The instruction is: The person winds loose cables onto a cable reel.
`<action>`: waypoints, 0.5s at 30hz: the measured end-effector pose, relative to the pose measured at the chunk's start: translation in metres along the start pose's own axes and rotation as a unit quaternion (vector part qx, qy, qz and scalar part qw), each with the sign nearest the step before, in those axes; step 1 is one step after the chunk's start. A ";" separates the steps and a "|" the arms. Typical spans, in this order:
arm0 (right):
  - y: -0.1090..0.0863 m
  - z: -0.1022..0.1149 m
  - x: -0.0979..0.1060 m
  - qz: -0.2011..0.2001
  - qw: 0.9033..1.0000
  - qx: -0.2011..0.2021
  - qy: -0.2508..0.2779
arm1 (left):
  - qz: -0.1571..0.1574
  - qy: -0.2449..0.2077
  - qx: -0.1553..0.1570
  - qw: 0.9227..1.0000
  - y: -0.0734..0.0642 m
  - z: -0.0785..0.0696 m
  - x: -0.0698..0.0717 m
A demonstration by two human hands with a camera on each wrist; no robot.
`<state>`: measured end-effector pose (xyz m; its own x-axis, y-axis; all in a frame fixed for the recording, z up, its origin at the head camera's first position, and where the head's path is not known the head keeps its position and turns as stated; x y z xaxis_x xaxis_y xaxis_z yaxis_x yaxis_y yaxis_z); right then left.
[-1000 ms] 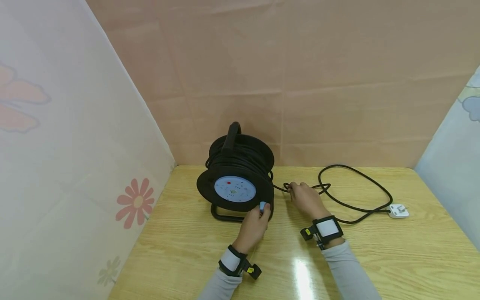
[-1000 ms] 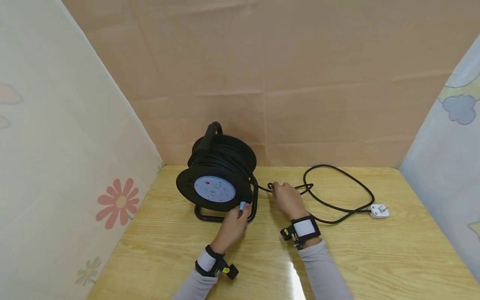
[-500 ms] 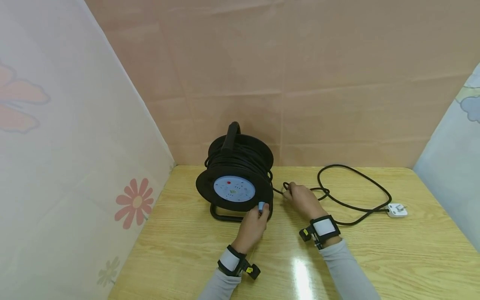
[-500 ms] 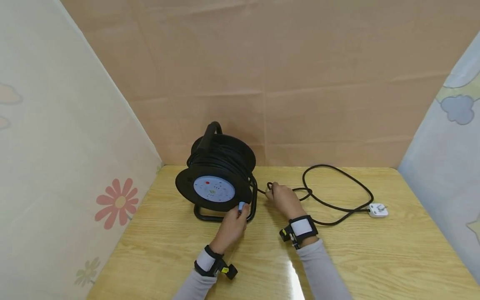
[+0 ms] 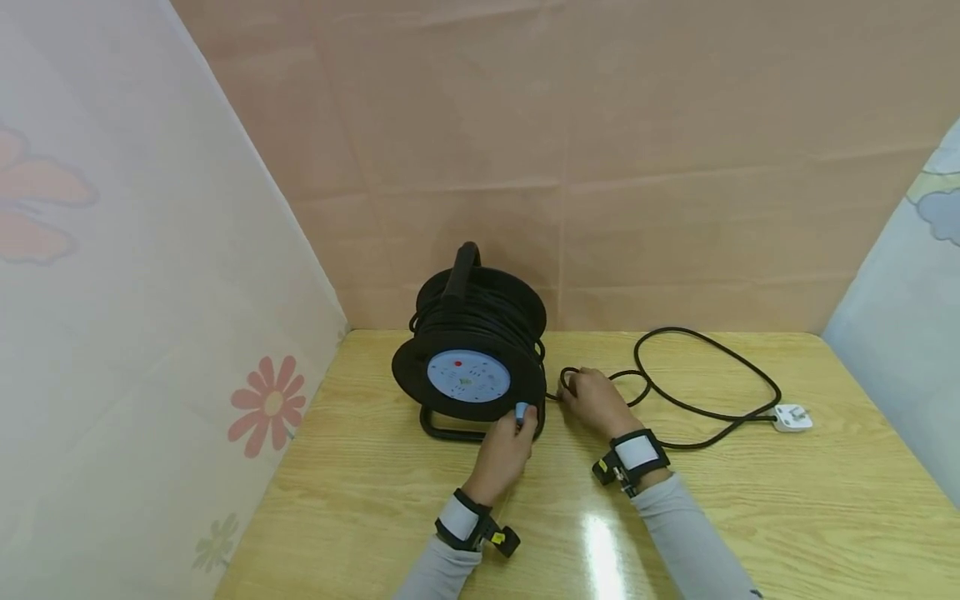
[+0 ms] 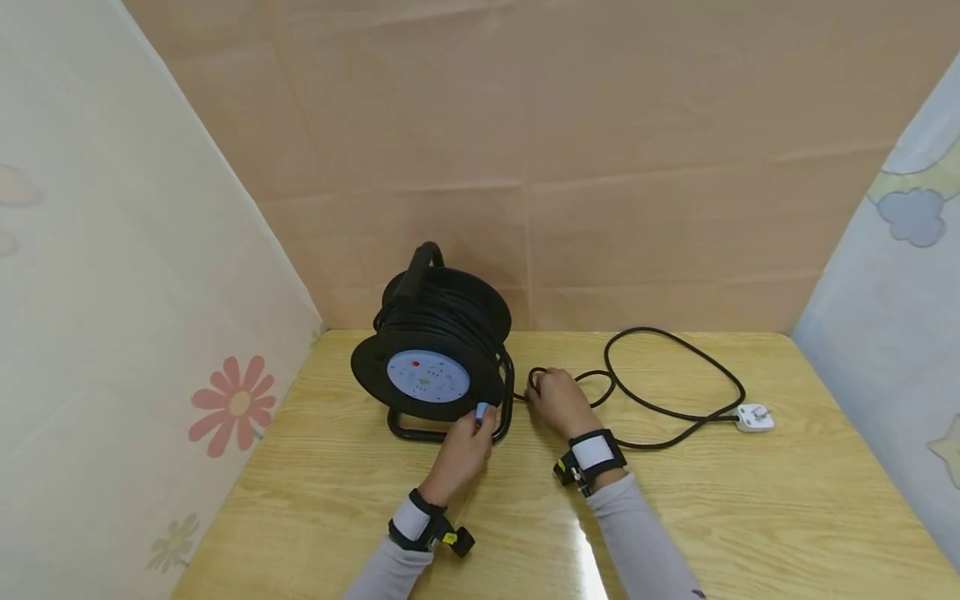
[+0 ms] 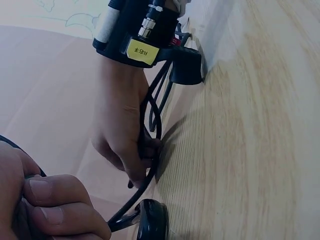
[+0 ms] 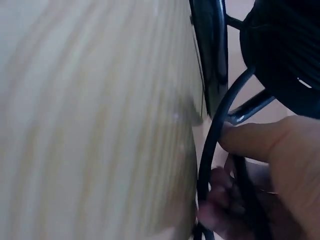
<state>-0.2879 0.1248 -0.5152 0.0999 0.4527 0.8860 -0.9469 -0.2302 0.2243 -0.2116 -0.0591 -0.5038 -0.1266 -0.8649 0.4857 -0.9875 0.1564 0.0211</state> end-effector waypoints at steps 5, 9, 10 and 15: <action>0.005 -0.002 0.005 -0.010 1.000 -0.019 0.013 | -0.007 0.005 0.001 1.000 0.001 0.002 0.001; 0.008 -0.005 0.008 -0.025 0.999 -0.021 0.028 | -0.004 0.004 0.004 1.000 0.001 0.003 0.000; 0.008 -0.005 0.008 -0.026 0.999 -0.023 0.035 | -0.001 0.002 0.006 1.000 0.001 0.003 0.000; 0.008 -0.007 0.007 -0.031 0.996 -0.036 0.074 | 0.001 -0.001 0.008 1.000 0.001 0.003 -0.001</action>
<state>-0.2971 0.1322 -0.5095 0.1179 0.5872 0.8008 -0.9603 -0.1380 0.2425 -0.2131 -0.0599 -0.5070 -0.1287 -0.8656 0.4839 -0.9886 0.1507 0.0067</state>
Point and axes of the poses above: each hand's wrist, its own y-axis towards the middle knuckle, its own x-axis out of the back of the hand, z = x × y, the point moved 4 cm from there along y, towards the middle knuckle, and after that the axes turned 1 degree about -z, right-handed, at the moved point
